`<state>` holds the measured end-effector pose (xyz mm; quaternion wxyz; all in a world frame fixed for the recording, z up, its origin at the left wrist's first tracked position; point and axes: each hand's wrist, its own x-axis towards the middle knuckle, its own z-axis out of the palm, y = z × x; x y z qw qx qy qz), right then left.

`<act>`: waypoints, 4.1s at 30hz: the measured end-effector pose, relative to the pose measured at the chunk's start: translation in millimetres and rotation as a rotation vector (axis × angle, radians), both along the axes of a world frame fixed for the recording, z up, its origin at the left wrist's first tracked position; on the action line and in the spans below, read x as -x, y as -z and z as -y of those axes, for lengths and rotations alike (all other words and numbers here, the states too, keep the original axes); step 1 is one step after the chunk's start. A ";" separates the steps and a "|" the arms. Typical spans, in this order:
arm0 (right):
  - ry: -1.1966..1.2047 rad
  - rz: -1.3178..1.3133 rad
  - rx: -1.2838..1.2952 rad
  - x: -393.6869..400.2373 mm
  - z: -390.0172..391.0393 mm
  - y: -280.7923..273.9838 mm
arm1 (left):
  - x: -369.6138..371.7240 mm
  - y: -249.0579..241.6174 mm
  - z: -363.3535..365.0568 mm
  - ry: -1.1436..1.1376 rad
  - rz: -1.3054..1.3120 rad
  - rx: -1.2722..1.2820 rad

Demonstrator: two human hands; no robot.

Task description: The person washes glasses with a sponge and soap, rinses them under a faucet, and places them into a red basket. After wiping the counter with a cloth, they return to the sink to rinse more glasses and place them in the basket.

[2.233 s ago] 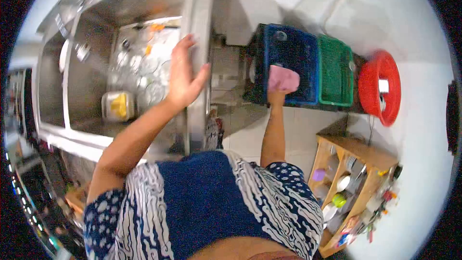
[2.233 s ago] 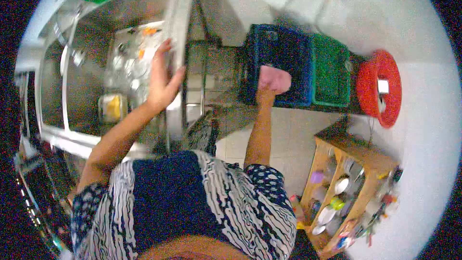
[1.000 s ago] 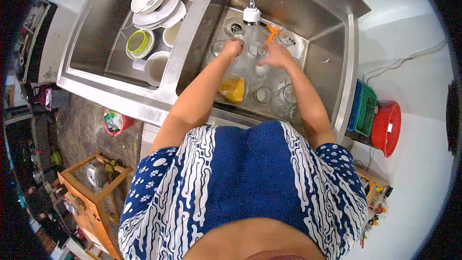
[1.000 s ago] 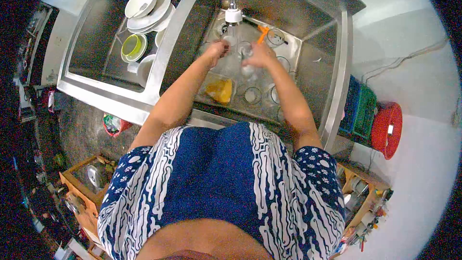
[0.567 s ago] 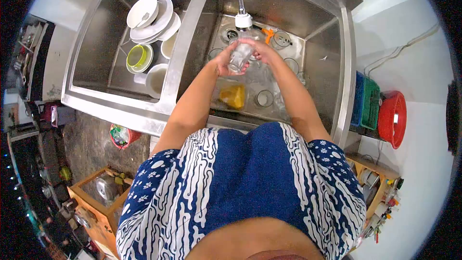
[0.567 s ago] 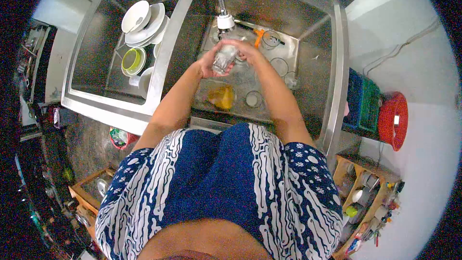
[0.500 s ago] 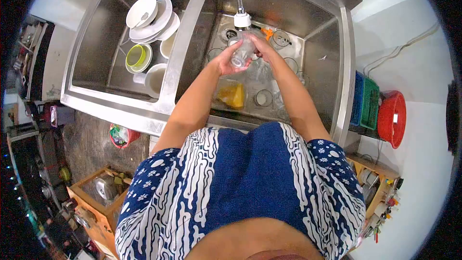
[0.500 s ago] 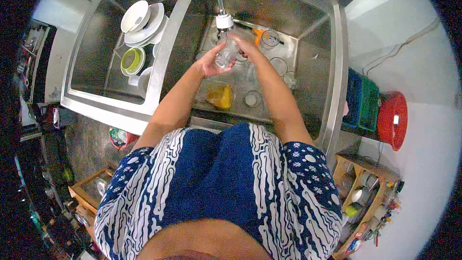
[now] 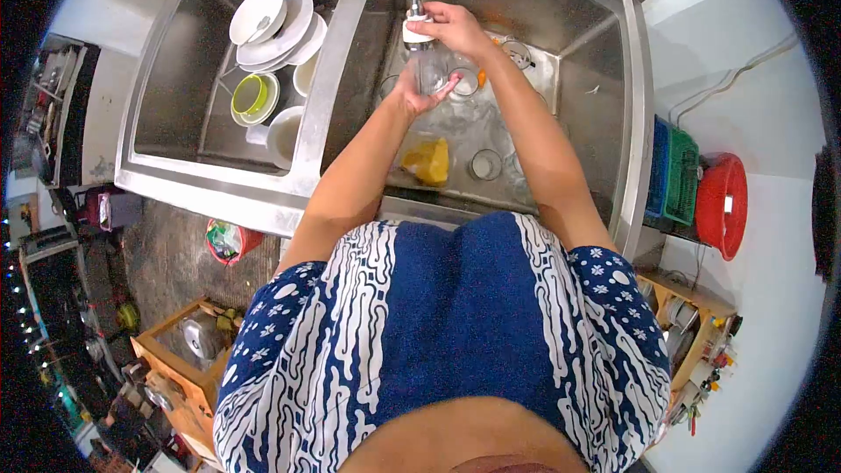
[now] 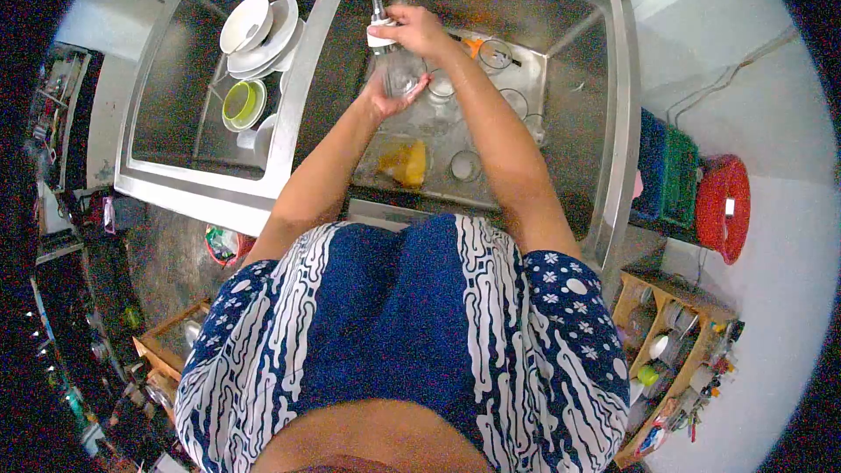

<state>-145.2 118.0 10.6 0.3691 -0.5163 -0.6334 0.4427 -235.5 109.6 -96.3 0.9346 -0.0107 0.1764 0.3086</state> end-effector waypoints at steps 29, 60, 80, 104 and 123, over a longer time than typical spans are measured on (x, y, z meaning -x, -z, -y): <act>0.024 0.299 -0.023 -51.4 -6.7 -14.8 | 18.9 -27.5 34.8 0.401 -0.604 -0.568; -0.024 0.203 0.016 -49.7 1.3 -18.1 | 9.6 5.5 15.8 0.683 -0.985 -0.560; 0.444 -0.287 0.176 -20.1 48.2 72.6 | 21.4 -10.9 26.3 0.338 -0.139 -0.080; 0.006 0.181 0.384 -28.1 56.3 36.2 | 7.0 -12.5 30.1 0.413 -0.461 -0.267; -0.218 0.115 -0.036 -42.5 33.6 55.5 | 13.5 17.3 27.9 0.301 -0.643 -0.405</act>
